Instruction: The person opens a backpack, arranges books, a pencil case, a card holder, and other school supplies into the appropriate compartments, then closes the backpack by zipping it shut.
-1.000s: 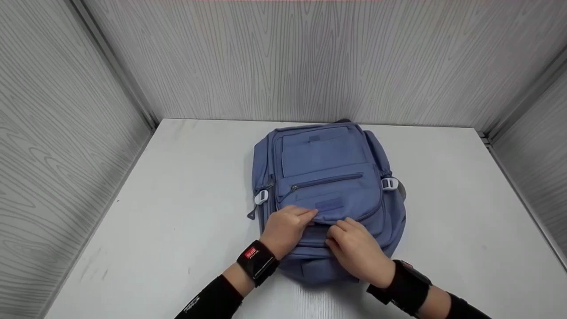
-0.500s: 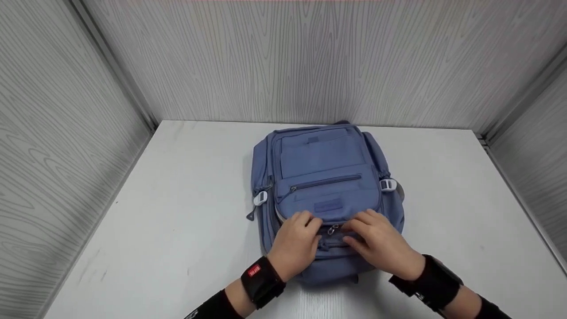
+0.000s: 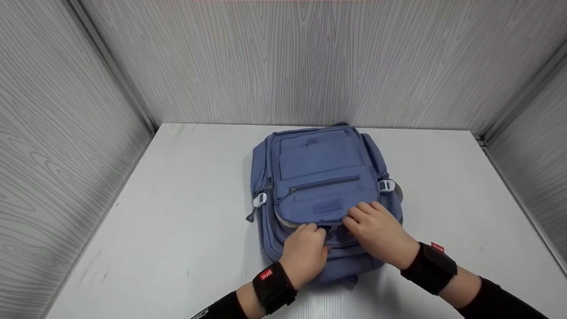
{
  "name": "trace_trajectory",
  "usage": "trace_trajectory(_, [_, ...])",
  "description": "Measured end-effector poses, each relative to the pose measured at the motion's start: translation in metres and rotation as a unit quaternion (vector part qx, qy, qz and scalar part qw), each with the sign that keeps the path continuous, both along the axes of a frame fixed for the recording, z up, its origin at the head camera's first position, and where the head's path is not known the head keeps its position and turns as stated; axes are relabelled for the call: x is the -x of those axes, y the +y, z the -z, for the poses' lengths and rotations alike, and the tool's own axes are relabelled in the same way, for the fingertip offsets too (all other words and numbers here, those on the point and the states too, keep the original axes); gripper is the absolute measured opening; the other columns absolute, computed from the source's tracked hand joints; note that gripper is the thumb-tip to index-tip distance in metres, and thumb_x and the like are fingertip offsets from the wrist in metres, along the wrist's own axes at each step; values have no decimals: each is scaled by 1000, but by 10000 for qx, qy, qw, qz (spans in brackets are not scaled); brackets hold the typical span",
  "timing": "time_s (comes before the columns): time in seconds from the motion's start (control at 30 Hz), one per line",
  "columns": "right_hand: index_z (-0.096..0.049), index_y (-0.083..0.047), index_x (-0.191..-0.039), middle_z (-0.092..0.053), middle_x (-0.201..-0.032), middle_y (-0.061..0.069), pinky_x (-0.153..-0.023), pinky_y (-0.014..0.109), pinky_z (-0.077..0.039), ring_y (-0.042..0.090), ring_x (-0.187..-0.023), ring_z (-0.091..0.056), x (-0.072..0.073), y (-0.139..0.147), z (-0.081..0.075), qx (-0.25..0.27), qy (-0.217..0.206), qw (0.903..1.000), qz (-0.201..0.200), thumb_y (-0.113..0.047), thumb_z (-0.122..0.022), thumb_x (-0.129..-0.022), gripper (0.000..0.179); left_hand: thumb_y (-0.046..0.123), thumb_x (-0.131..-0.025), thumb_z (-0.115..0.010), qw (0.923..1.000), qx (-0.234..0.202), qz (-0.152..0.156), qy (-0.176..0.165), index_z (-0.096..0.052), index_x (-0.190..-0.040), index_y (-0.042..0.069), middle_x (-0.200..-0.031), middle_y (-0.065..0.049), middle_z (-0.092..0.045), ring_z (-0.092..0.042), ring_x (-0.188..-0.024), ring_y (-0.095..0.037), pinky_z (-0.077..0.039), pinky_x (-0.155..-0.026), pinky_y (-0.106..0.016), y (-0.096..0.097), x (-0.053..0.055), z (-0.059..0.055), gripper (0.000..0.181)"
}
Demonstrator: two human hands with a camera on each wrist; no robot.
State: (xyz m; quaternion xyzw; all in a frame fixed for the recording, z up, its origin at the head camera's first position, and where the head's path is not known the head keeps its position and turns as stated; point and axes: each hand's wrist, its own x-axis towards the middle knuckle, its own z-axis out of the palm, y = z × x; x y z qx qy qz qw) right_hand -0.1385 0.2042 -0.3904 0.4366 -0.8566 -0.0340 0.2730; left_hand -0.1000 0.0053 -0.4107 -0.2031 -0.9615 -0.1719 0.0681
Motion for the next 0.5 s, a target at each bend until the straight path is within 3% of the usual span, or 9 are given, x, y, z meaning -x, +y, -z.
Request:
trace_trajectory(0.13, [-62, -9, -79, -61, -80, 4, -63, 32, -44, 19, -73, -55, 2, -7, 7, -50, 166, 9998, -89, -6, -79, -75, 17, 13, -83, -74, 9986, -456, 256, 67, -65, -81, 11, -79, -1, -59, -59, -75, -17, -51, -67, -27, -1, 0, 1, 9])
trace_trajectory(0.33, [-61, -8, -71, -61, -73, 3, -60, 31, -44, 19, -67, -57, 4, -10, 12, -37, 211, 9997, -93, -4, -79, -72, 19, 11, -86, -72, 9888, -1225, 789, 310, -69, -82, 12, -80, 1, -61, -58, -75, -13, -50, -68, -24, -11, 0, 7, 5])
trace_trajectory(0.5, [-60, -9, -68, -61, -69, 3, -59, 31, -45, 19, -65, -57, 7, -11, 12, 46, 264, 9995, -137, 0, -78, -71, 20, 12, -86, -72, 9874, -1361, 670, 453, -71, -82, 12, -79, 0, -62, -59, -75, -14, -51, -70, -27, -32, 2, 14, 5])
